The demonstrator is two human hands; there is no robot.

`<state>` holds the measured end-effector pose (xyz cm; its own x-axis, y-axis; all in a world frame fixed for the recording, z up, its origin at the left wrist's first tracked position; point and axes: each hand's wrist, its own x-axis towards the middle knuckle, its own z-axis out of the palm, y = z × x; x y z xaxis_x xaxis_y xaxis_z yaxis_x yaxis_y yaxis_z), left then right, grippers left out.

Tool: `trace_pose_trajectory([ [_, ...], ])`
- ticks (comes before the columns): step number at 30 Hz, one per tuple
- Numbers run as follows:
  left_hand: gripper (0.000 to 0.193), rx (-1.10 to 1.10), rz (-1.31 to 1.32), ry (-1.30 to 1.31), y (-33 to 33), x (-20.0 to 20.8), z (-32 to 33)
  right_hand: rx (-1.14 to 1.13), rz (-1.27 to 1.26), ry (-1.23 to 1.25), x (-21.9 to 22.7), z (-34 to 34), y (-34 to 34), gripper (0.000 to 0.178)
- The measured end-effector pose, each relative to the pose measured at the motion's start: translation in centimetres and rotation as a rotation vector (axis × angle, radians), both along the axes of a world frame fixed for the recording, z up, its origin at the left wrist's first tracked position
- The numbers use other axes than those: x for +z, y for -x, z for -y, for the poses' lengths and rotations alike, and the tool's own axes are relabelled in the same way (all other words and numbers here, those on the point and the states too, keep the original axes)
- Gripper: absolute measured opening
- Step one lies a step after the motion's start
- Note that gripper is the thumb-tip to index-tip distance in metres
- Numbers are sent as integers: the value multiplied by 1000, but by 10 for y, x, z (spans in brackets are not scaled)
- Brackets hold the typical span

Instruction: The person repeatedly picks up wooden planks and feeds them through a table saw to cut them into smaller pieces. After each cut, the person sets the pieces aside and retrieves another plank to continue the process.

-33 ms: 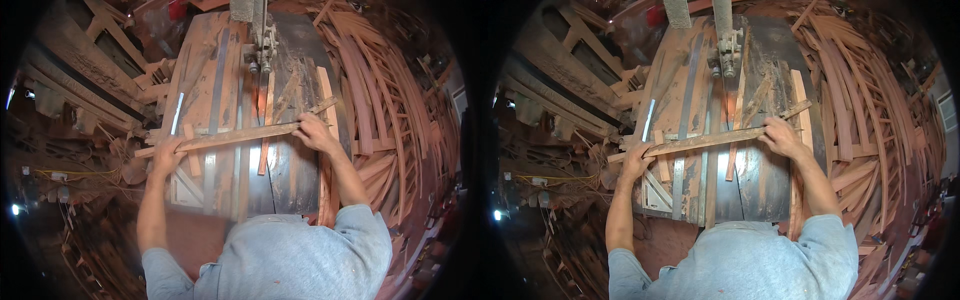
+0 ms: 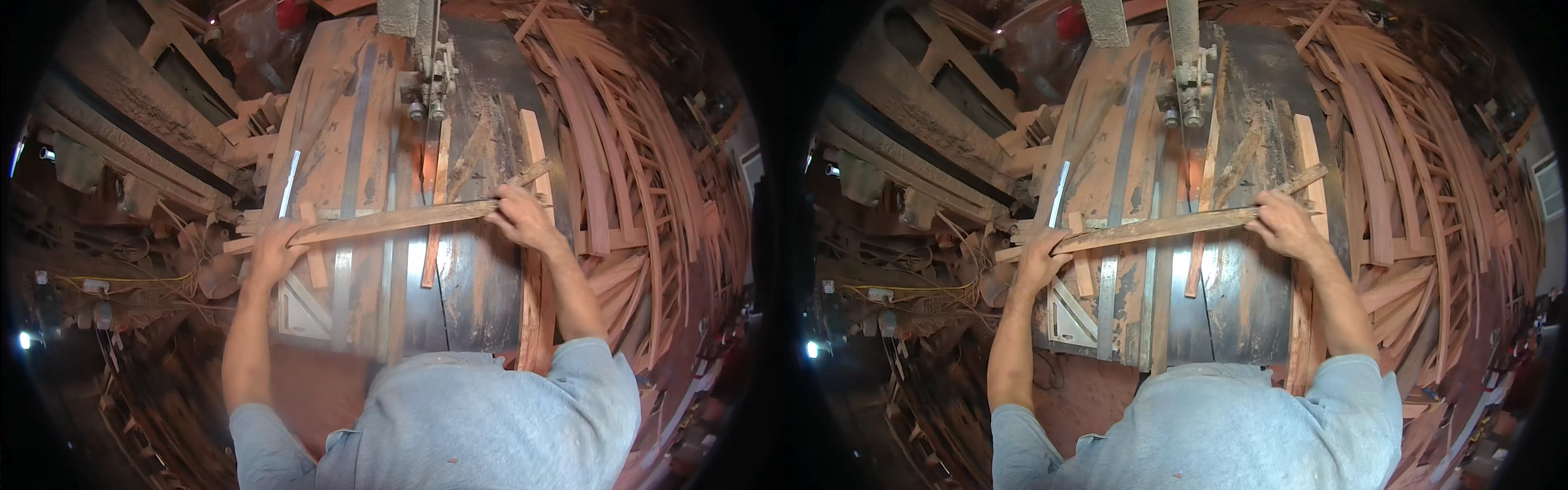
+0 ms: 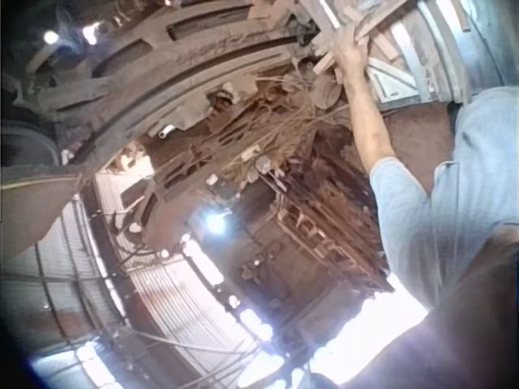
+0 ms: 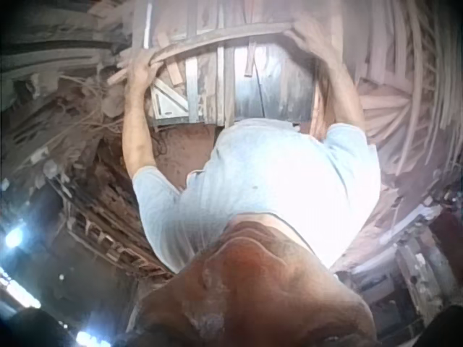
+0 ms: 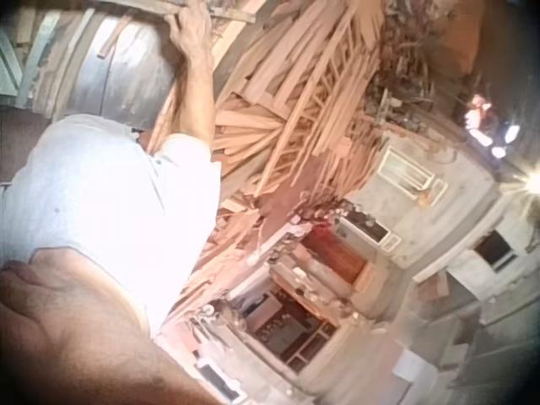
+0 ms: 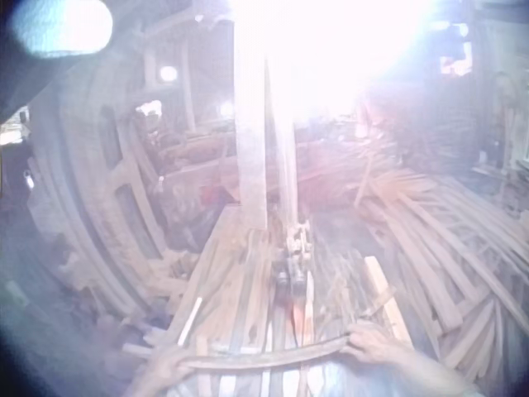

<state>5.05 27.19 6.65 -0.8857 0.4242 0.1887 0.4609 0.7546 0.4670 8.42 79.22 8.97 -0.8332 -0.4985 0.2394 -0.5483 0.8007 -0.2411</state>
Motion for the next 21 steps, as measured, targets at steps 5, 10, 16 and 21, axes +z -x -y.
trace_pose_trajectory([
  [5, 40, 6, 167, -26, 50, -20, -65, -209, 156, -21, -20, -81, 31, 33],
  [10, 42, 16, 123, -32, 96, -46, -101, -114, -18, -110, -52, -38, 58, 44],
  [16, 47, -53, 77, 23, 107, -45, -121, -148, 67, 134, -84, -32, 93, 47],
  [21, 48, -41, 130, 53, 139, -45, -128, -182, 53, 202, -87, -35, 115, 48],
])
